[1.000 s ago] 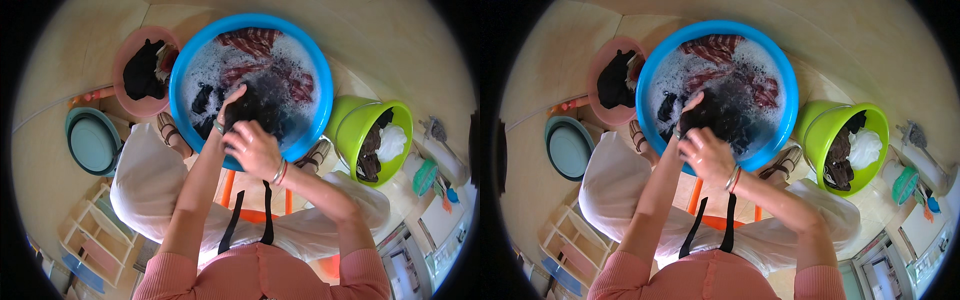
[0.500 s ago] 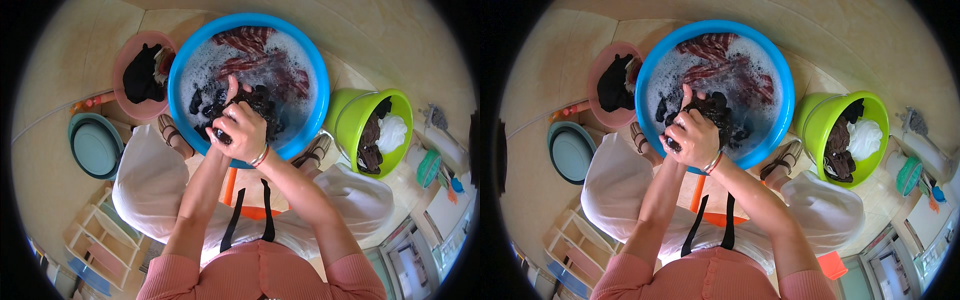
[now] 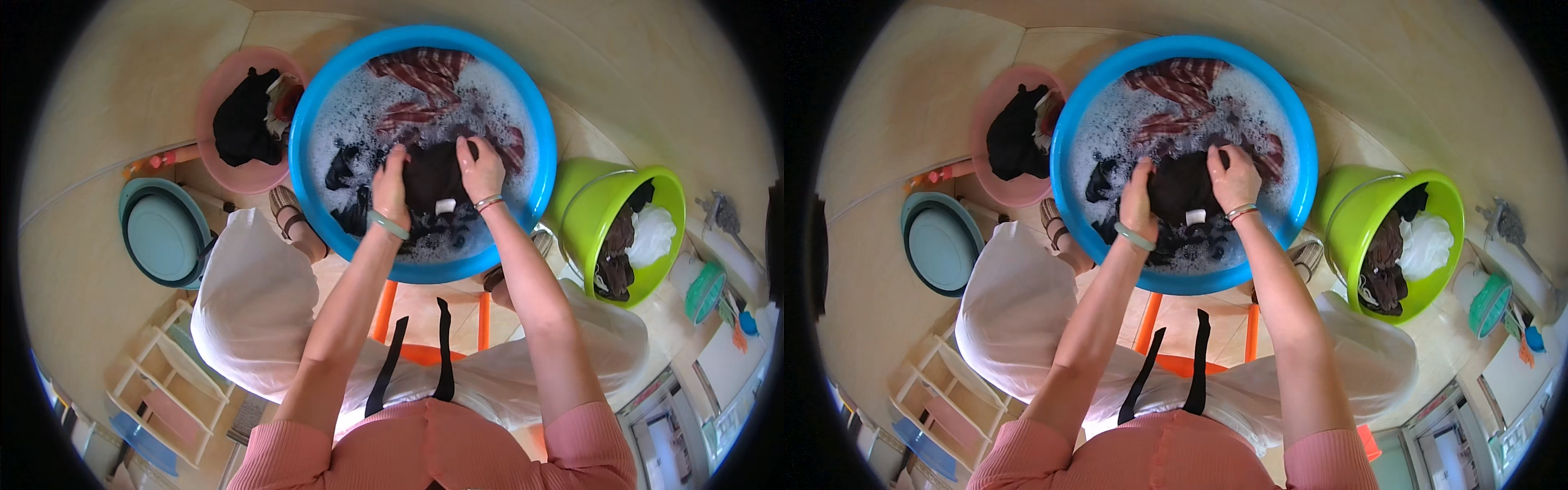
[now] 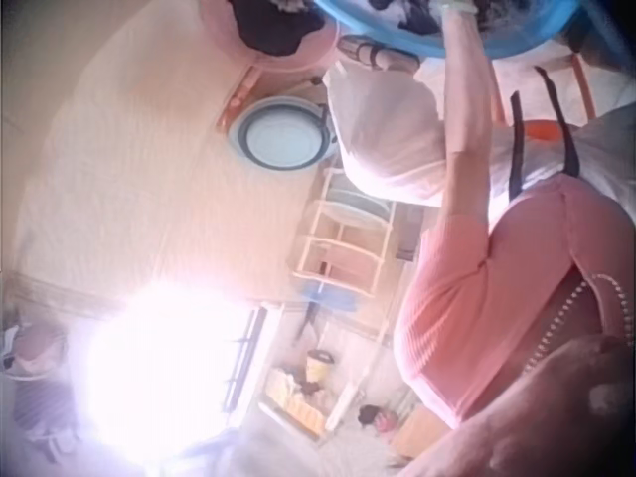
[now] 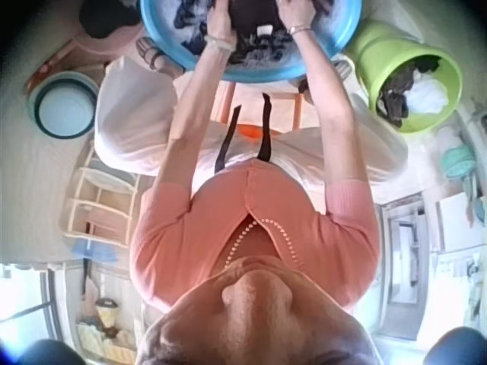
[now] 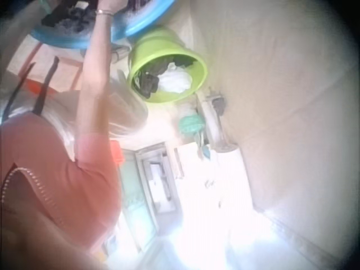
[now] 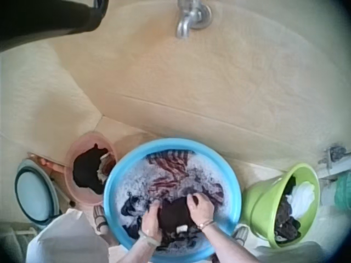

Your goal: The person hand-washes clothes in a blue basin filled with soapy water. They scrub and rinse a dark garment, then a plaid shirt, and finally a black garment, transferring each item to a green bucket after washing. The person then adds more clothes from a pink basin into the blue basin to continue washing.

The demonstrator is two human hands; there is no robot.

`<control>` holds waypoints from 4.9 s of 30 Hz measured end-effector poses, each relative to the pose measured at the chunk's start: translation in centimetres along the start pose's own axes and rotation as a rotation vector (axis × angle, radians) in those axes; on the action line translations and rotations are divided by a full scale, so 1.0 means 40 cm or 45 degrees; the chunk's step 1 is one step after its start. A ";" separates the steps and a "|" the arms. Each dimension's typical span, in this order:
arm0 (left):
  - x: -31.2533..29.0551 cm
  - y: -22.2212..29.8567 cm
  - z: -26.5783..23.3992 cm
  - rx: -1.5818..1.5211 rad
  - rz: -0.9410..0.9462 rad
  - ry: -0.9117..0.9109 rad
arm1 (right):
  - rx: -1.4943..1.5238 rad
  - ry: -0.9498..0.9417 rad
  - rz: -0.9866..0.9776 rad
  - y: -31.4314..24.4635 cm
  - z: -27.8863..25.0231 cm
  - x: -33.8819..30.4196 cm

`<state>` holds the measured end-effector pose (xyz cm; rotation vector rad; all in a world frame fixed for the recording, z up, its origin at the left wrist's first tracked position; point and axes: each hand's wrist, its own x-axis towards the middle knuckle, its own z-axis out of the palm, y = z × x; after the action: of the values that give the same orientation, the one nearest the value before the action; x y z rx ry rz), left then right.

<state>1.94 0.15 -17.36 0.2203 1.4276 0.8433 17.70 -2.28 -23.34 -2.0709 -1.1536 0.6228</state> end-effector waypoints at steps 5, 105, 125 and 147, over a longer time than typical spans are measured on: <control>0.083 -0.023 -0.109 0.089 -0.078 -0.246 | -0.303 -0.102 -0.413 0.051 -0.015 -0.065; 0.055 0.035 -0.037 0.158 -0.042 -0.173 | -0.166 0.031 -0.089 0.033 0.014 -0.015; -0.100 0.075 0.002 -0.627 -0.611 -0.892 | 0.572 -0.145 -0.450 -0.387 -0.253 -0.203; -0.303 0.075 0.003 -0.616 -0.826 -0.915 | 2.173 -0.705 0.531 -0.215 -0.268 -0.117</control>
<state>1.89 -5.27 -6.12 -0.2830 0.5277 0.4630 18.01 -6.57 -9.47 -0.5786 -0.0665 1.6467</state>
